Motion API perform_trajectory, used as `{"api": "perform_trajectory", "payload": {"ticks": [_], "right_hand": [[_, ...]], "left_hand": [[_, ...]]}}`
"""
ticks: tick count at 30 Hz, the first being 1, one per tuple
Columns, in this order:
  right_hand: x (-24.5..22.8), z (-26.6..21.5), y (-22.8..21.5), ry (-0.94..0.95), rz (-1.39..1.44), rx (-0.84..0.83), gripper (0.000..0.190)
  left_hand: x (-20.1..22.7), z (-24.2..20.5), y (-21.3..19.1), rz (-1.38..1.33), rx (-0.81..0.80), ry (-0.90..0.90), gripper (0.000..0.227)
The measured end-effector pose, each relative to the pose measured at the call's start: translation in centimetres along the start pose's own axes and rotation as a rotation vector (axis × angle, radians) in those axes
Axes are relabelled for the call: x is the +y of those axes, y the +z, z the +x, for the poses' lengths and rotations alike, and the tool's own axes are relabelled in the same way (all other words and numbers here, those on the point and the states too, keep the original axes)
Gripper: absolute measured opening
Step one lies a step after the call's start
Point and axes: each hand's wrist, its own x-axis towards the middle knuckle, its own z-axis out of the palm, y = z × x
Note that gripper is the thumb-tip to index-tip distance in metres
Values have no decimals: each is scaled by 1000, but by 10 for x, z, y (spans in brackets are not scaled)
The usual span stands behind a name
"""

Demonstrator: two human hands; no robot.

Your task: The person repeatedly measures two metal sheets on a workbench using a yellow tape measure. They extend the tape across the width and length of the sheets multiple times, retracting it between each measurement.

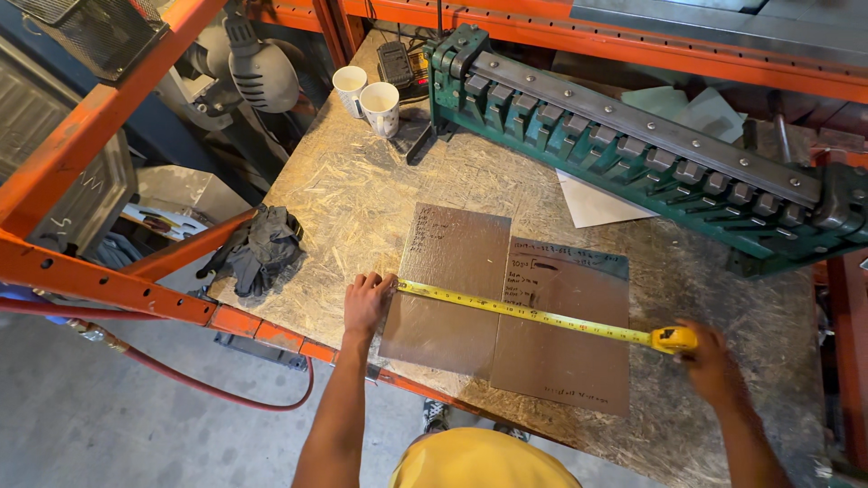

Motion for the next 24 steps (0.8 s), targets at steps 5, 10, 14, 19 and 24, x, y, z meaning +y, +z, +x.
{"api": "perform_trajectory", "payload": {"ticks": [5,10,14,19,24], "right_hand": [[-1,-6,-4,49,48,0,73],[1,-5,-3,31,39,16,73],[-3,-6,-4,59,28,9,71],[0,-3,-2,63,22,7,72],[2,-4,-1,78,37,18,73]], "left_hand": [[-7,-1,15,14,-5,11,46],[-7,-1,15,-1,-18,6,49],[-2,-2,8,36,-45,-9,49],[-2,-4,8,32,13,6,44],[-1,-2,6,24,-47,-8,55]]}}
